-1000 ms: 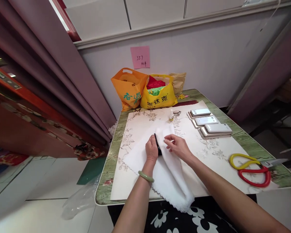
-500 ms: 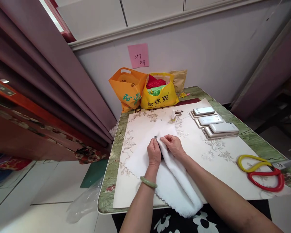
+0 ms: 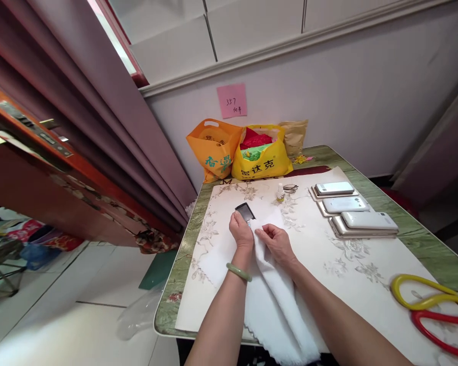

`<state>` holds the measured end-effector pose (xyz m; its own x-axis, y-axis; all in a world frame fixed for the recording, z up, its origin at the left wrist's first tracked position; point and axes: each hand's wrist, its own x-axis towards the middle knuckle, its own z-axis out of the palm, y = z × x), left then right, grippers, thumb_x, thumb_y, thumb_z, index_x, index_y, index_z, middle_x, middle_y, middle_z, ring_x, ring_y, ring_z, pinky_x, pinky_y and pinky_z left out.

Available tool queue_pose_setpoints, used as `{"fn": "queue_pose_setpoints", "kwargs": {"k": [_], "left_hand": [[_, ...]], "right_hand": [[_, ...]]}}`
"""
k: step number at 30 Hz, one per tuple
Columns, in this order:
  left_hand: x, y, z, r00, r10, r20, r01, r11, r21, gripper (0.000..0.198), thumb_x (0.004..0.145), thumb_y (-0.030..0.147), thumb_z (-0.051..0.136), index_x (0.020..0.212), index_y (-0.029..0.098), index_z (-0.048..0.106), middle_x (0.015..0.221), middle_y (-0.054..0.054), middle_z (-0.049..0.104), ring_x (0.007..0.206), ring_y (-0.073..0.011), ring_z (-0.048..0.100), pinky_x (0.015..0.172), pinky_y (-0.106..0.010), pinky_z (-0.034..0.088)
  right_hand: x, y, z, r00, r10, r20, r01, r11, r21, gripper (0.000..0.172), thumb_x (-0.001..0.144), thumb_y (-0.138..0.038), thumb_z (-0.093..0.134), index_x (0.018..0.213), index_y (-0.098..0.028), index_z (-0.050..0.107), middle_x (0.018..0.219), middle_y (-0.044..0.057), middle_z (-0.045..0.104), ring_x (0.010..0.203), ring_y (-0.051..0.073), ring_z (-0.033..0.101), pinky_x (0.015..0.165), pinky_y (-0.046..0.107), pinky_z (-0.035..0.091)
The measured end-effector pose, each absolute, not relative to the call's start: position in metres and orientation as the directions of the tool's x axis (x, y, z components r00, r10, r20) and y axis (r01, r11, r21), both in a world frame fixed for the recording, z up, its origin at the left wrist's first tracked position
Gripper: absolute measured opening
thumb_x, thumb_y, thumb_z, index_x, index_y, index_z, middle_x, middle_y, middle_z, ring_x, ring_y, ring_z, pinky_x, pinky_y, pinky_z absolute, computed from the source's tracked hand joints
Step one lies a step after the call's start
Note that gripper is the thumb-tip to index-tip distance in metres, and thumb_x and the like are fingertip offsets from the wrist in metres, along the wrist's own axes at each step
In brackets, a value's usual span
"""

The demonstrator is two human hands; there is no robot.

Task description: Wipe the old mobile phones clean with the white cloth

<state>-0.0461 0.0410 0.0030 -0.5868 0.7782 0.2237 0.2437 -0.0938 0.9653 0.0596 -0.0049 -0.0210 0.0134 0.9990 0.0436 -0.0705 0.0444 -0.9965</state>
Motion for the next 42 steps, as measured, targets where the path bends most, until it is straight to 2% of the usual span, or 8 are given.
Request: {"fn": "queue_pose_setpoints", "kwargs": {"k": [8,13,20,25,30,33,38,42], "left_hand": [[-0.024,0.021,0.006,-0.621,0.767,0.163,0.157,-0.082,0.984,0.037,0.088,0.053,0.042,0.071,0.02,0.047,0.057,0.004,0.05,0.052,-0.011,0.044,0.054,-0.025,0.037],[-0.039,-0.015,0.021,-0.247,0.968,-0.051,-0.165,0.01,0.986,0.036,0.076,0.051,0.062,0.086,0.018,0.05,0.064,0.0,0.064,0.045,-0.0105,0.053,0.042,-0.021,0.035],[-0.082,-0.032,0.053,0.154,0.952,-0.263,0.002,0.266,0.964,0.036,0.07,0.042,0.073,0.085,0.014,0.057,0.07,-0.007,0.07,0.054,-0.0148,0.063,0.044,-0.022,0.043],[-0.088,-0.028,0.045,-0.007,0.938,-0.346,0.029,0.346,0.938,0.043,0.072,0.054,0.069,0.079,0.014,0.056,0.054,-0.004,0.064,0.038,-0.0093,0.051,0.035,-0.018,0.033],[-0.078,-0.028,0.027,-0.235,0.928,-0.288,-0.13,0.264,0.956,0.044,0.069,0.054,0.071,0.083,0.017,0.052,0.045,0.005,0.055,0.032,-0.0058,0.041,0.032,-0.016,0.024],[-0.079,-0.034,0.028,-0.191,0.941,-0.278,-0.088,0.266,0.96,0.044,0.07,0.054,0.07,0.083,0.016,0.053,0.046,0.003,0.057,0.033,-0.0058,0.042,0.033,-0.015,0.025],[-0.089,-0.043,0.043,0.03,0.964,-0.264,0.081,0.261,0.962,0.042,0.071,0.053,0.07,0.079,0.015,0.056,0.054,-0.001,0.062,0.039,-0.0097,0.052,0.036,-0.018,0.035],[-0.083,-0.049,0.048,0.138,0.932,-0.334,0.185,0.307,0.934,0.04,0.067,0.049,0.074,0.081,0.015,0.058,0.059,-0.001,0.063,0.042,-0.0122,0.056,0.038,-0.02,0.04]], "right_hand": [[0.065,-0.001,-0.015,0.151,0.986,-0.067,-0.292,-0.021,-0.956,0.043,0.076,-0.061,0.061,0.071,-0.019,0.058,0.052,-0.005,0.045,0.047,0.01,0.036,0.044,0.023,0.033],[0.075,0.006,-0.011,0.208,0.964,-0.163,-0.348,-0.083,-0.934,0.05,0.071,-0.069,0.059,0.066,-0.02,0.055,0.052,-0.003,0.047,0.048,0.012,0.039,0.045,0.025,0.035],[0.076,0.007,-0.01,0.158,0.976,-0.147,-0.34,-0.086,-0.936,0.046,0.071,-0.064,0.061,0.066,-0.019,0.058,0.051,-0.004,0.047,0.049,0.012,0.04,0.047,0.024,0.033],[0.07,0.004,-0.011,0.085,0.988,-0.128,-0.377,-0.087,-0.922,0.043,0.071,-0.061,0.065,0.071,-0.018,0.062,0.058,-0.002,0.056,0.053,0.013,0.047,0.05,0.024,0.038],[0.068,0.002,-0.013,-0.095,0.995,0.002,-0.403,-0.037,-0.914,0.047,0.069,-0.048,0.074,0.106,-0.021,0.065,0.091,0.003,0.069,0.079,0.019,0.062,0.071,0.029,0.049],[0.071,0.0,-0.013,-0.136,0.99,0.036,-0.42,-0.025,-0.907,0.044,0.071,-0.047,0.074,0.106,-0.021,0.064,0.094,0.004,0.069,0.083,0.019,0.062,0.075,0.031,0.049],[0.073,-0.003,-0.014,-0.087,0.996,-0.032,-0.362,-0.061,-0.93,0.039,0.073,-0.058,0.068,0.075,-0.02,0.057,0.063,-0.003,0.057,0.053,0.012,0.047,0.051,0.024,0.04],[0.072,-0.003,-0.014,0.006,0.999,-0.039,-0.323,-0.035,-0.946,0.046,0.075,-0.065,0.06,0.067,-0.02,0.056,0.053,-0.005,0.049,0.049,0.012,0.042,0.047,0.025,0.034]]}}
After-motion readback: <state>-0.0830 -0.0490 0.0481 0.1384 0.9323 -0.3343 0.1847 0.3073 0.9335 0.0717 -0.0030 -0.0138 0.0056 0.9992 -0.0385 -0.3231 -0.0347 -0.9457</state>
